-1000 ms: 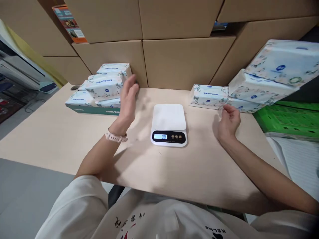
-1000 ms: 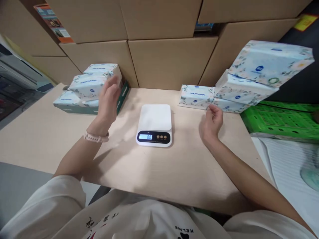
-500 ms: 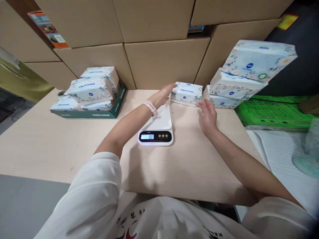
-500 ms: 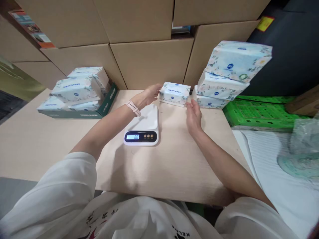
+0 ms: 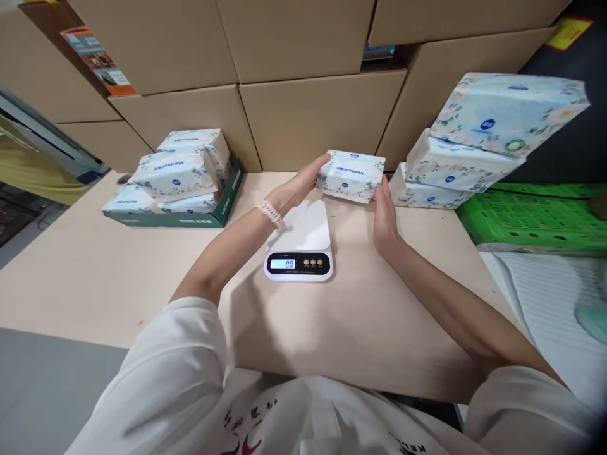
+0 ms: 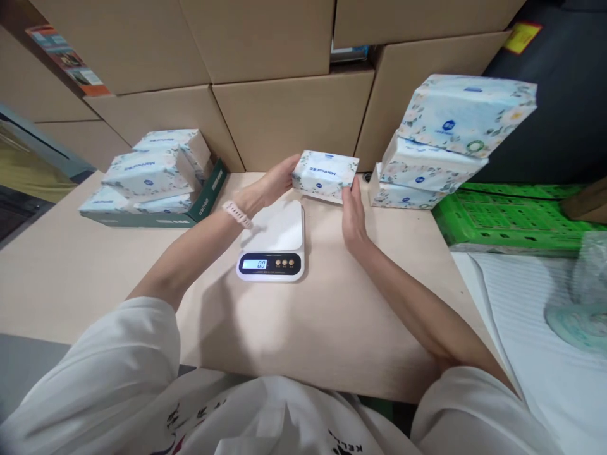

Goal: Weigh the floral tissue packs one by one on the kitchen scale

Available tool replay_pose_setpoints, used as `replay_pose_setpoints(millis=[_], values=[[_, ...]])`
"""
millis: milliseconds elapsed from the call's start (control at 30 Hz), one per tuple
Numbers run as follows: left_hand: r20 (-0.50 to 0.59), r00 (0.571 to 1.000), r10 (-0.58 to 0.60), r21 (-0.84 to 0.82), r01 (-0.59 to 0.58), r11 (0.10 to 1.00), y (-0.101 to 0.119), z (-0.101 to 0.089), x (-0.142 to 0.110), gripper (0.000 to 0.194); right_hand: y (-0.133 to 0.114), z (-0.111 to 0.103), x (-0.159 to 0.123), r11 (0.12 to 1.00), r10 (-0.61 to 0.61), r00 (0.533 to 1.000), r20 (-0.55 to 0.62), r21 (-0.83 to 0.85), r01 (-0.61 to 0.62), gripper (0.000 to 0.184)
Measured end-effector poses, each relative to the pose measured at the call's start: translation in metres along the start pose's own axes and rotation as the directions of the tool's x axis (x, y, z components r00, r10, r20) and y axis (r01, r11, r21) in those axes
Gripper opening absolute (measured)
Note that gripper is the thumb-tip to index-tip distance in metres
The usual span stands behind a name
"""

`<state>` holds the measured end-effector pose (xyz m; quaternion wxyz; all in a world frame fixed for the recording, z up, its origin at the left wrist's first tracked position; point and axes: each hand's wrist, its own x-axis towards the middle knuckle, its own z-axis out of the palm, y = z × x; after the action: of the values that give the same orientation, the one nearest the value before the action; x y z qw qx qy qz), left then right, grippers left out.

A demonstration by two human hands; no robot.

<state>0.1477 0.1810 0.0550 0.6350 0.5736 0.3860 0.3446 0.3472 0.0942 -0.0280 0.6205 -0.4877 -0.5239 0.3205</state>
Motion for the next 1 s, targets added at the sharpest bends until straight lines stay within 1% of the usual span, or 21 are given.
replay_pose_setpoints(millis=[33, 100, 167, 233, 267, 333, 400, 467, 533, 600, 667, 700, 767, 867, 933, 1000], values=[[-0.005, 0.999, 0.032, -0.007, -0.032, 0.999, 0.009, -0.004, -0.023, 0.060, -0.013, 0.003, -0.009, 1.000, 0.013, 1.000, 0.024, 0.015, -0.014, 0.087], [-0.053, 0.995, 0.081, -0.012, -0.082, 0.997, 0.025, -0.013, -0.074, 0.062, -0.041, 0.011, -0.028, 0.999, 0.008, 0.996, 0.091, 0.046, -0.012, 0.083], [-0.089, 0.991, 0.102, -0.012, -0.103, 0.995, 0.034, -0.022, -0.125, 0.064, -0.067, 0.023, -0.046, 0.998, -0.016, 0.986, 0.166, 0.063, 0.005, 0.079], [-0.113, 0.989, 0.095, -0.002, -0.096, 0.995, 0.035, -0.028, -0.168, 0.064, -0.083, 0.035, -0.063, 0.997, -0.009, 0.972, 0.236, 0.079, -0.010, 0.079], [-0.118, 0.990, 0.079, 0.001, -0.080, 0.997, 0.032, -0.030, -0.184, 0.065, -0.088, 0.039, -0.070, 0.996, 0.004, 0.964, 0.266, 0.088, -0.028, 0.080], [-0.120, 0.992, 0.042, 0.002, -0.042, 0.999, 0.022, -0.032, -0.205, 0.067, -0.091, 0.046, -0.083, 0.992, 0.043, 0.951, 0.308, 0.098, -0.076, 0.083], [-0.113, 0.993, 0.019, 0.005, -0.019, 1.000, 0.011, -0.033, -0.213, 0.068, -0.088, 0.048, -0.093, 0.988, 0.094, 0.942, 0.322, 0.088, -0.129, 0.083], [-0.099, 0.995, 0.008, 0.018, -0.006, 1.000, 0.001, -0.035, -0.215, 0.069, -0.082, 0.048, -0.100, 0.983, 0.143, 0.936, 0.322, 0.065, -0.173, 0.081], [-0.103, 0.995, -0.006, 0.037, 0.009, 0.999, -0.006, -0.037, -0.215, 0.069, -0.075, 0.047, -0.105, 0.982, 0.155, 0.940, 0.304, 0.057, -0.181, 0.078], [-0.171, 0.985, 0.001, 0.064, 0.010, 0.998, -0.013, -0.041, -0.214, 0.073, -0.068, 0.045, -0.106, 0.990, 0.106, 0.967, 0.230, 0.066, -0.124, 0.075], [-0.278, 0.959, 0.050, 0.100, -0.023, 0.995, -0.021, -0.045, -0.215, 0.078, -0.060, 0.043, -0.105, 0.996, 0.048, 0.992, 0.113, 0.065, -0.056, 0.073], [-0.326, 0.942, 0.081, 0.118, -0.045, 0.992, -0.026, -0.047, -0.215, 0.080, -0.056, 0.042, -0.103, 0.997, 0.043, 0.998, 0.052, 0.062, -0.046, 0.072], [-0.390, 0.912, 0.124, 0.136, -0.076, 0.988, -0.036, -0.049, -0.217, 0.082, -0.048, 0.041, -0.099, 0.993, 0.094, 0.995, -0.035, 0.076, -0.091, 0.072], [-0.420, 0.901, 0.109, 0.107, -0.071, 0.992, -0.047, -0.050, -0.220, 0.083, -0.037, 0.040, -0.093, 0.972, 0.206, 0.975, -0.080, 0.129, -0.195, 0.075], [-0.408, 0.908, 0.099, 0.094, -0.066, 0.993, -0.052, -0.048, -0.221, 0.083, -0.033, 0.040, -0.092, 0.963, 0.241, 0.967, -0.082, 0.148, -0.227, 0.072], [-0.381, 0.918, 0.108, 0.106, -0.073, 0.992, -0.055, -0.047, -0.223, 0.083, -0.031, 0.040, -0.093, 0.961, 0.248, 0.965, -0.084, 0.151, -0.234, 0.069]])
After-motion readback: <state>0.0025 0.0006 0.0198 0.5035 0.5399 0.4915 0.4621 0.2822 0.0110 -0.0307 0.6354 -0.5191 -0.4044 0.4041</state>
